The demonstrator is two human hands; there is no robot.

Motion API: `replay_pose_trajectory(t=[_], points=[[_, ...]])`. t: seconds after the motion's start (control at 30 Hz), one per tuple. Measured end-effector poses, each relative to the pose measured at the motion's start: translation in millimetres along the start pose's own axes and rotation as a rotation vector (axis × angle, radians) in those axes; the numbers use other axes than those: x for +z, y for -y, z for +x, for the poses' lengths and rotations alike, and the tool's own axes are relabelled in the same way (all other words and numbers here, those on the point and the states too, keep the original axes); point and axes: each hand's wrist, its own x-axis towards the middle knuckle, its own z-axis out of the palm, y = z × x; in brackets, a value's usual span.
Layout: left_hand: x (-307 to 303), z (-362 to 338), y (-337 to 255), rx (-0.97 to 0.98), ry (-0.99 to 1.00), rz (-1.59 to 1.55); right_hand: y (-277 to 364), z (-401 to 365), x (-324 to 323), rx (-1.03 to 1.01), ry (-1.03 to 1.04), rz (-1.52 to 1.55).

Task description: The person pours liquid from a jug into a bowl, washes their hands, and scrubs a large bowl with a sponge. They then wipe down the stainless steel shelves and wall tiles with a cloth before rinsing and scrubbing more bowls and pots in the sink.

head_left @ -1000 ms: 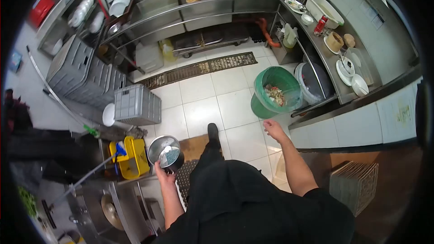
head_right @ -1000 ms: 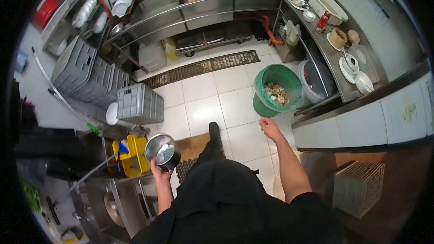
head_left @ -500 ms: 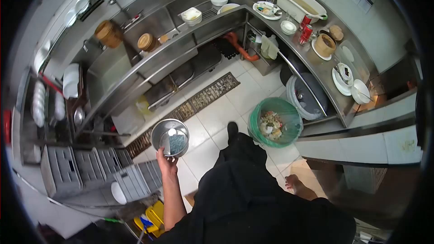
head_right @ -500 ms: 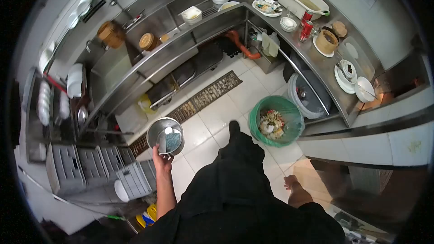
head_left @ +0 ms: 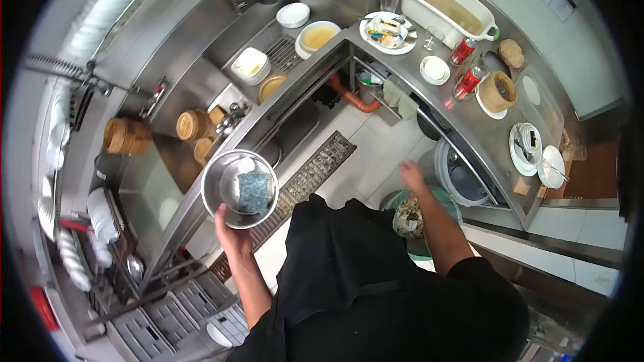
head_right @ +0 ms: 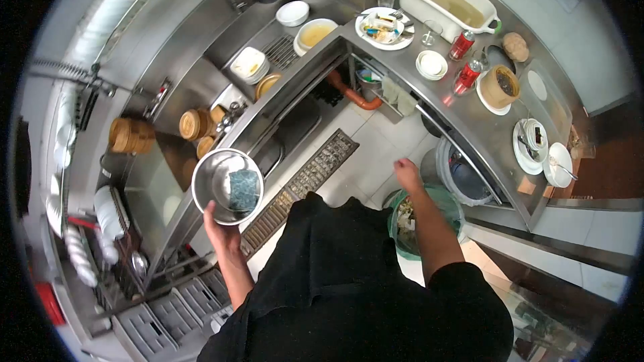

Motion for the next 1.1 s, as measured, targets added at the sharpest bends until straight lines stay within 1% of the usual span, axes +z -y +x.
replay_pose_trajectory(t=[0.03, 0.07, 0.13, 0.17, 0.23, 0.27, 0.3, 0.33, 0.4, 0.5, 0.53, 0.57, 0.63, 0.67, 0.7, 0.73, 0.77, 0.8, 0.83, 0.87, 0.9, 0.93, 1.0, 1.03, 1.1], points=[[25, 14, -9, 0.033, 0.027, 0.014, 47, 15, 3, 0.09, 0.079, 0.055], [31, 45, -9, 0.044, 0.027, -0.025, 91, 25, 4, 0.184, 0.16, 0.115], [70, 89, -17, 0.06, 0.075, -0.008, 97, 78, 25, 0.275, 0.201, 0.121], [83, 116, -18, 0.014, 0.059, -0.009, 94, 97, 41, 0.329, 0.227, 0.129], [103, 177, -14, -0.027, 0.088, 0.019, 98, 131, 69, 0.402, 0.178, 0.2], [115, 209, -15, -0.028, 0.111, 0.045, 109, 149, 84, 0.428, 0.148, 0.239], [131, 235, -16, -0.06, 0.164, 0.043, 147, 152, 85, 0.447, 0.172, 0.199], [136, 269, -11, -0.092, 0.178, 0.046, 168, 166, 91, 0.432, 0.144, 0.248], [154, 323, -4, -0.12, 0.218, 0.107, 190, 190, 100, 0.413, 0.101, 0.339], [179, 390, 5, -0.216, 0.273, 0.167, 209, 243, 103, 0.422, 0.148, 0.408], [200, 397, 3, -0.242, 0.259, 0.203, 205, 259, 104, 0.429, 0.157, 0.436], [218, 398, 1, -0.265, 0.243, 0.236, 199, 274, 108, 0.478, 0.165, 0.414], [245, 410, 3, -0.316, 0.199, 0.271, 195, 302, 121, 0.581, 0.038, 0.418], [256, 413, 8, -0.336, 0.212, 0.28, 192, 318, 130, 0.633, -0.019, 0.416], [269, 417, 12, -0.349, 0.243, 0.277, 196, 332, 133, 0.643, -0.119, 0.523], [280, 421, 17, -0.359, 0.269, 0.273, 89, 374, 162, 0.471, -0.213, 0.638], [292, 422, 23, -0.341, 0.232, 0.287, -10, 414, 187, 0.281, -0.285, 0.767], [293, 426, 31, -0.335, 0.206, 0.293, -93, 451, 208, 0.088, -0.328, 0.888], [295, 431, 38, -0.326, 0.188, 0.295, -5, 442, 184, 0.36, -0.443, 0.764], [301, 435, 45, -0.312, 0.176, 0.287, 35, 444, 178, 0.443, -0.503, 0.717], [319, 430, 51, -0.309, 0.167, 0.268, 49, 448, 173, 0.465, -0.534, 0.711], [323, 439, 56, -0.358, 0.166, 0.28, 55, 451, 171, 0.476, -0.571, 0.7], [320, 463, 71, -0.436, 0.156, 0.289, 64, 455, 162, 0.477, -0.62, 0.677], [318, 478, 84, -0.451, 0.19, 0.278, 61, 457, 158, 0.473, -0.635, 0.665], [346, 490, 104, -0.418, 0.211, 0.272, 57, 464, 147, 0.469, -0.659, 0.644]])
